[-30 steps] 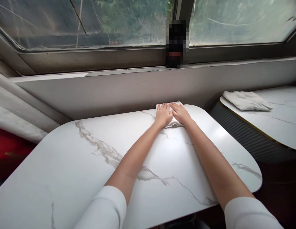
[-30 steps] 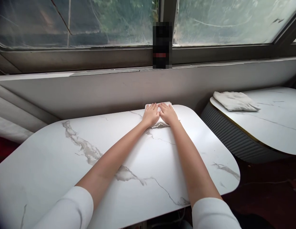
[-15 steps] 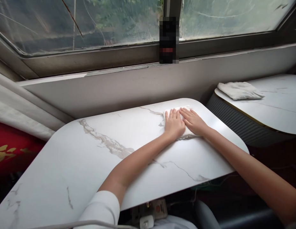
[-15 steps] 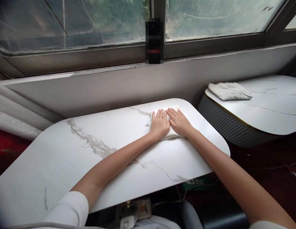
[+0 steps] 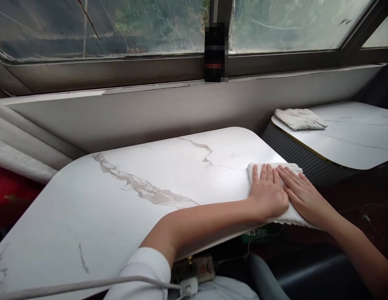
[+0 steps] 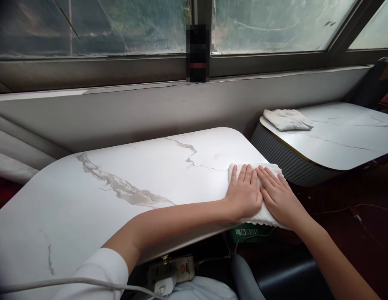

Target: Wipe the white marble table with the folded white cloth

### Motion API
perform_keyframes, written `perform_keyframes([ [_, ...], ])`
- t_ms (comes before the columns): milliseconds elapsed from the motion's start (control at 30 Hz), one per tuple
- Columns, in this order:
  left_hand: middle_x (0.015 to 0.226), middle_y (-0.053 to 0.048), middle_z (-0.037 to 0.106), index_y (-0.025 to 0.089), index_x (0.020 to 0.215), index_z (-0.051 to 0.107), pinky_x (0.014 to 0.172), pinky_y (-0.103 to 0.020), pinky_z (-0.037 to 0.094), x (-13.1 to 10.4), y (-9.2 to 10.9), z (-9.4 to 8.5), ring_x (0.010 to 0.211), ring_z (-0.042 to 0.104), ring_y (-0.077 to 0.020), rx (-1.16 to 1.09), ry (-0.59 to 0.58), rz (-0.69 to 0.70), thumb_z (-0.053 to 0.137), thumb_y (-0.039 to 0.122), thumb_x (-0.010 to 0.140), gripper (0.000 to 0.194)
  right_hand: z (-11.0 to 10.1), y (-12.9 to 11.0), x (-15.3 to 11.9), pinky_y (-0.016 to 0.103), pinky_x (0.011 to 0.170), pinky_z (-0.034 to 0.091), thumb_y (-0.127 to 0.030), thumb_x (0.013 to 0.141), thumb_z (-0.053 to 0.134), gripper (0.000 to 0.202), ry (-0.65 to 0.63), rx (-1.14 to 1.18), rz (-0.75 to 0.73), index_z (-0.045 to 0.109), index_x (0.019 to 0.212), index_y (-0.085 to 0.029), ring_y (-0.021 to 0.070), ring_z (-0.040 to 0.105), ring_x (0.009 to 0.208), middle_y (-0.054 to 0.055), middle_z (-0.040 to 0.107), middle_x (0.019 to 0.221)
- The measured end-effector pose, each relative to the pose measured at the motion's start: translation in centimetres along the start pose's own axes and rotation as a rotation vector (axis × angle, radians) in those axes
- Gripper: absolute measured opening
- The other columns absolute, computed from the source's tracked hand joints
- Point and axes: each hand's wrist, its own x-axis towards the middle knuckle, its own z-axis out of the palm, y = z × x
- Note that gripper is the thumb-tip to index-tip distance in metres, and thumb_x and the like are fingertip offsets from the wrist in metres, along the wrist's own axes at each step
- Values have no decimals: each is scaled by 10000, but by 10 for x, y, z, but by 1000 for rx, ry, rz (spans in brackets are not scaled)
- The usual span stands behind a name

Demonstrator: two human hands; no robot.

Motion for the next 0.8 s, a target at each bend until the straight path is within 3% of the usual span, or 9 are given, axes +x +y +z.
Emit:
perform_keyframes([
  [100,1483,-150,293,-2,1404,286,1142,-454,50,18,-12,3,1387,184,-243,-23,-14,-9,203,304,932,569,4,1,21,512,1059,329,-289,921,211,549,-23,-74,69,230,1466,-230,246,322,1343,44,376,1460],
  [233,1482,-149,295,0,1404,295,1146,-430,46,50,-44,7,1384,193,-227,-38,6,-74,216,281,926,561,13,1,74,518,1056,317,-248,907,207,543,-13,-49,111,291,1443,-226,232,326,1342,48,396,1448],
  [533,1477,-129,315,33,1397,325,1149,-413,59,119,-129,11,1377,205,-212,-33,67,-294,224,250,906,546,38,3,207,475,1085,261,-202,850,275,544,-6,104,-5,408,1377,-210,195,323,1345,42,398,1446],
  [800,1482,-115,306,33,1394,336,1150,-390,59,153,-168,15,1382,203,-192,-2,82,-359,230,251,910,541,53,9,262,462,1081,258,-199,837,280,543,16,144,-28,441,1355,-185,207,334,1337,64,404,1443],
])
